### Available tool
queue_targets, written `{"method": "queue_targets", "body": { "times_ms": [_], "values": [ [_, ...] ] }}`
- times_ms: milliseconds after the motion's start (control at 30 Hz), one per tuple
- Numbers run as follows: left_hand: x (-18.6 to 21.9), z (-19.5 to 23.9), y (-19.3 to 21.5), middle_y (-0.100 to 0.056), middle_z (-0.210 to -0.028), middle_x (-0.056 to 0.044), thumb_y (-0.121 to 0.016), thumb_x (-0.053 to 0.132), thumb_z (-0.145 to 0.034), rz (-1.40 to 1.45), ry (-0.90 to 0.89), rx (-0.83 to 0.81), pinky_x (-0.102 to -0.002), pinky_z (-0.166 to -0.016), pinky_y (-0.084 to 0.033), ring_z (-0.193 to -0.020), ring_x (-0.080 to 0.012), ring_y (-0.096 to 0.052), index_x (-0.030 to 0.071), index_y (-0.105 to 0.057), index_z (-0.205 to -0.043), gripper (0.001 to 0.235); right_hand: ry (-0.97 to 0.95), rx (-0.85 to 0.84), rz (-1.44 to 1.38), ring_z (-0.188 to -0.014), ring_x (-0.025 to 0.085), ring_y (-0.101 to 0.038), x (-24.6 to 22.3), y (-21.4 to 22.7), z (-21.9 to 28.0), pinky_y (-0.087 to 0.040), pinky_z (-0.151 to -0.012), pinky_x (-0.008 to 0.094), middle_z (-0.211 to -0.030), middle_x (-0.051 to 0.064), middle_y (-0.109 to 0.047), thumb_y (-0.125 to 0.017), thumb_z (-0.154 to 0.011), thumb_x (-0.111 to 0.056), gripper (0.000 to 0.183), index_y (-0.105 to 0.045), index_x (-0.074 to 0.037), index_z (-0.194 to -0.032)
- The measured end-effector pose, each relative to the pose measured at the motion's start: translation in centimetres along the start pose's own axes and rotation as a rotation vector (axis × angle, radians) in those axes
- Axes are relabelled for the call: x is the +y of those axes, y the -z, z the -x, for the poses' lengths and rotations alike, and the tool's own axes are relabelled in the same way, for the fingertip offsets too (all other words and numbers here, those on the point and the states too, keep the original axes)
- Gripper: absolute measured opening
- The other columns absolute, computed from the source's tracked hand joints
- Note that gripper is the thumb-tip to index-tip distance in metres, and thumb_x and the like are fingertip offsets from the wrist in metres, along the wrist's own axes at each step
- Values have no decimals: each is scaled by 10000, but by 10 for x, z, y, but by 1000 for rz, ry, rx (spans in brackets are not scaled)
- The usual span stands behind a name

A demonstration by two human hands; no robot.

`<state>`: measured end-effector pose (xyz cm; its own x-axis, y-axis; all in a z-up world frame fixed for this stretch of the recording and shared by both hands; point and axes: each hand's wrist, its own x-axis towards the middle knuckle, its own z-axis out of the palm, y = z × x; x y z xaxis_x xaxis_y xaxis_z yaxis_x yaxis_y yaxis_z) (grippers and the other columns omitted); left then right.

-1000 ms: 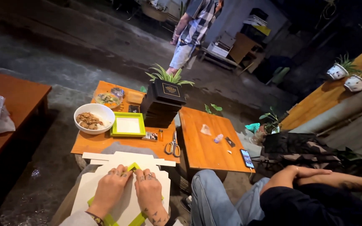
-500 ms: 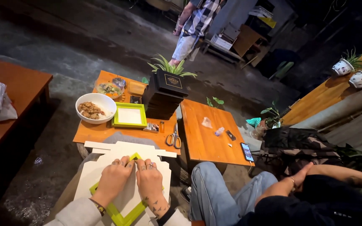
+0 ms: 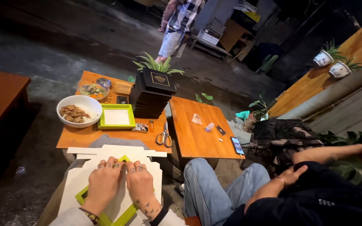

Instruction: Folding and assembling cardboard boxes from flat pre-cut sheets on a wooden table.

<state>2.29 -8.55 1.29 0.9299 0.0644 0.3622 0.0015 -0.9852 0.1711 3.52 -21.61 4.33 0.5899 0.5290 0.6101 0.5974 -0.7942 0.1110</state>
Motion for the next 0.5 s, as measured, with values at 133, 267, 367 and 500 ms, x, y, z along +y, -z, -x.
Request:
{"method": "queue_targets", "body": {
  "times_ms": [133, 267, 367, 500],
  "values": [
    [-4, 1, -16, -587, -993, 41, -639, 162, -791, -109, -81, 195, -309, -483, -525, -782, -180, -630, 240, -611, -1000, 225, 3, -7, 17, -701, 235, -555, 1, -2, 1, -473, -522, 305, -818, 72, -536, -608, -907, -115, 171, -584, -84, -1073],
    [-6, 2, -29, -637, -1059, 0, -667, 137, -744, -139, -147, 286, -294, -462, -533, -721, -194, -641, 195, -651, -995, 258, -19, -18, -37, -698, 246, -561, 0, -1, 1, -475, -520, 322, -821, 77, -547, -589, -918, -106, 152, -589, -93, -1069],
    [-11, 1, -44, -645, -1093, 36, -636, 174, -735, -163, -168, 304, -317, -437, -521, -672, -185, -646, 222, -632, -986, 255, -7, -35, -40, -719, 259, -564, 5, -10, 6, -485, -543, 340, -865, 84, -550, -647, -898, -153, 268, -586, -103, -1155],
    [-21, -4, -54, -634, -1149, 60, -633, 164, -716, -76, -179, 226, -332, -468, -536, -698, -208, -663, 245, -625, -1080, 373, 3, -58, -58, -717, 257, -542, 7, -7, 4, -474, -510, 341, -859, 83, -530, -712, -855, -131, 327, -584, -96, -1154]
  ]
}}
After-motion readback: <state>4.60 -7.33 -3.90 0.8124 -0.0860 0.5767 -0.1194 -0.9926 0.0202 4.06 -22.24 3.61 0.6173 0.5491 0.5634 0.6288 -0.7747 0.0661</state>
